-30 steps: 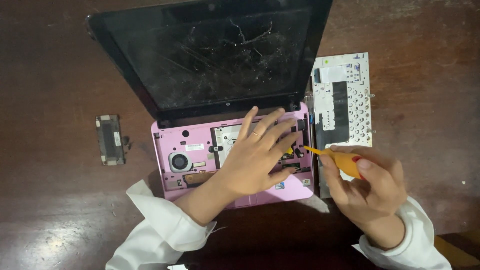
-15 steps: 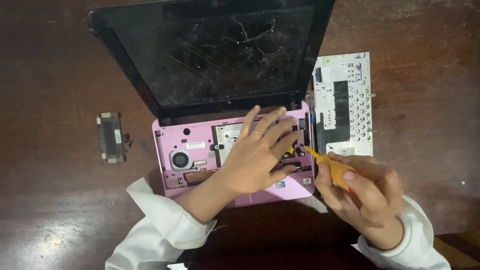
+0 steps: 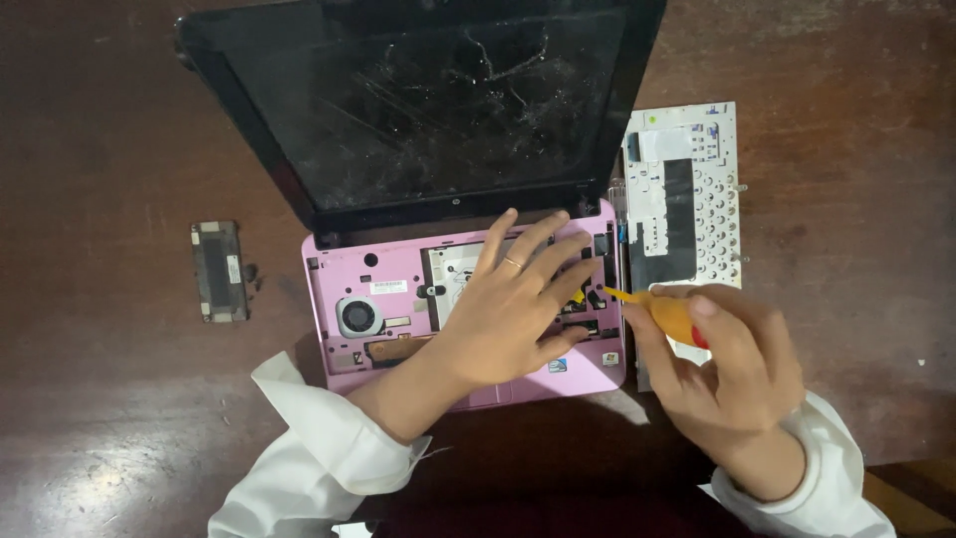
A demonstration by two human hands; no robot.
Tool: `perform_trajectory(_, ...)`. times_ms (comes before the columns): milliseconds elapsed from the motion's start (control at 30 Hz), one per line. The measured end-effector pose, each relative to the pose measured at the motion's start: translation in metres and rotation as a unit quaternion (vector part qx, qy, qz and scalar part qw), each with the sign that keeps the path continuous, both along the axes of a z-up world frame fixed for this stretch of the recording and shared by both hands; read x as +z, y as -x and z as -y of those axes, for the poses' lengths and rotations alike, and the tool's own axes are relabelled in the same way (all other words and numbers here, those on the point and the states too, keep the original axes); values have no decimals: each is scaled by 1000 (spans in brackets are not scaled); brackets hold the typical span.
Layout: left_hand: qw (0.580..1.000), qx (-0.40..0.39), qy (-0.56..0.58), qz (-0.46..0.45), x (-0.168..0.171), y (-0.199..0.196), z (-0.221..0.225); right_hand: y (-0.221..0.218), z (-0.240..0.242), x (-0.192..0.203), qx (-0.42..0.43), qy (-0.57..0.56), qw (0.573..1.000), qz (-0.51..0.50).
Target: Disassembling a laptop by unscrewing the casing, removing the keyboard, and accessing internal hardware components.
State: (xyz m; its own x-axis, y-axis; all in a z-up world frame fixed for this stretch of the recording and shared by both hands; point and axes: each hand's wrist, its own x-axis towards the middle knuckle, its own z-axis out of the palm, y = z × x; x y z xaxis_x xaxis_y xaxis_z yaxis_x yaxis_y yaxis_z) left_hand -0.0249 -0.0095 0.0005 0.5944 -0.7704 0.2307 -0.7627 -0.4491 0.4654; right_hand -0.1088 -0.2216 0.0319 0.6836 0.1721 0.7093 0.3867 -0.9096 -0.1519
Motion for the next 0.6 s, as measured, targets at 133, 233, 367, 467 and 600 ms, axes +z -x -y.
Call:
perform_trajectory(133, 1000, 0, 5, -4, 0, 2, -1, -12, 3, 8, 95, -70, 992, -51)
perform_trajectory(233, 1000, 0, 16, -7, -1, 1, -1, -18, -4, 31, 201, -155, 956, -145)
perform_trajectory(367, 1000, 3, 28, -1, -1, 1, -1, -16, 0, 47, 247, -253, 889, -291)
perform_trajectory(467, 1000, -4, 0, -8, 1, 2, -1, -19, 14, 24, 257, -276, 888, -265)
perform_trajectory(600, 1000, -4, 4, -2, 2, 3, -2, -28, 25, 21, 217, -194, 942, -167)
